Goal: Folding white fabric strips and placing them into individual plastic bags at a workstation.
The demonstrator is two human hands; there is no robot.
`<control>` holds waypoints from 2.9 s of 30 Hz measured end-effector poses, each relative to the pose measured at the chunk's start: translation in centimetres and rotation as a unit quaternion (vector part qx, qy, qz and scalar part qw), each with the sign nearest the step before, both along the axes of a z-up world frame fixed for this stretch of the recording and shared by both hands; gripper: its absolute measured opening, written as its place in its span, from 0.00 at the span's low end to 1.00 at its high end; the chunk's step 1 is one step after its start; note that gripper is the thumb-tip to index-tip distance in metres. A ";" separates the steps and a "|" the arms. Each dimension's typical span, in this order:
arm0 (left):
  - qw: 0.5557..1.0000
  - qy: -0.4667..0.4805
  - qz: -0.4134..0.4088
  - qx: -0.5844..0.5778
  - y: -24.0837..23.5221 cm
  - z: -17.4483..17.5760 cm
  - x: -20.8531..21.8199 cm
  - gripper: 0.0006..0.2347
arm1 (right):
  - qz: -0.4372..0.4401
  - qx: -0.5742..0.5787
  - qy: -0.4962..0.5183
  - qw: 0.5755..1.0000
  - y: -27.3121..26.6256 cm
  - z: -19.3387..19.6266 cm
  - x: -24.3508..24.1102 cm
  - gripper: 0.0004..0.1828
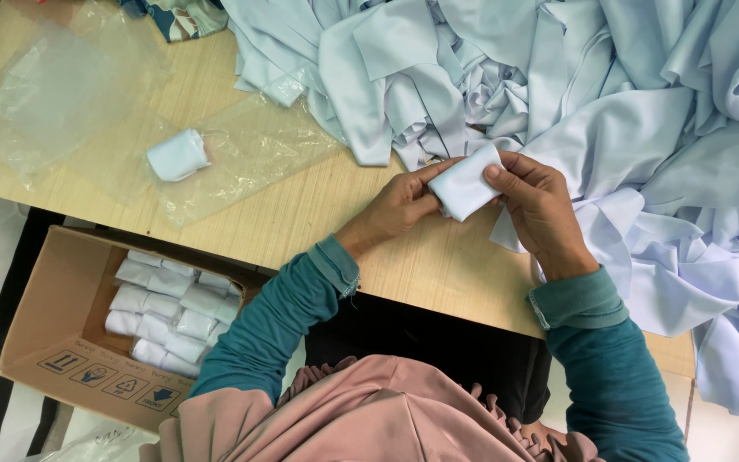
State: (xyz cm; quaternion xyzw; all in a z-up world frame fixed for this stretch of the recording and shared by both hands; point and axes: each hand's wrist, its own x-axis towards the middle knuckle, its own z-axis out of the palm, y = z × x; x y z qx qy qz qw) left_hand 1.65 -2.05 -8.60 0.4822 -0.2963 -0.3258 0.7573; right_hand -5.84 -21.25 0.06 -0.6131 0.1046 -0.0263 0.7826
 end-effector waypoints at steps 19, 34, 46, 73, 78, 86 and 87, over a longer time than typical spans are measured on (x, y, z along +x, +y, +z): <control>0.999 0.021 0.018 0.024 1.5 4.9 -0.5 0.29 | 0.060 -0.071 -0.035 0.995 0.4 1.2 -0.5 0.23; 0.978 0.186 0.004 -0.092 3.2 4.0 -0.2 0.26 | 0.066 -0.189 -0.286 0.937 -0.5 -2.9 -0.2 0.15; 0.991 0.060 0.116 -0.031 4.6 3.6 -2.1 0.21 | 0.095 -0.066 -0.088 0.989 1.6 -3.6 -0.8 0.24; 0.671 -0.443 0.406 0.435 10.8 1.4 -9.0 0.11 | 0.103 -0.081 -0.030 0.991 1.2 -3.8 -1.3 0.21; 0.630 -0.482 0.441 0.420 9.1 0.2 -9.8 0.07 | 0.051 -0.068 -0.038 0.996 0.4 -4.8 -0.8 0.20; 0.713 -0.367 0.509 0.314 8.9 2.2 -10.3 0.02 | 0.020 -0.021 -0.026 0.999 0.7 -4.0 -1.0 0.19; 0.720 -0.355 0.516 0.299 8.9 2.2 -10.4 0.03 | 0.020 -0.002 -0.026 0.999 1.6 -2.5 -1.3 0.18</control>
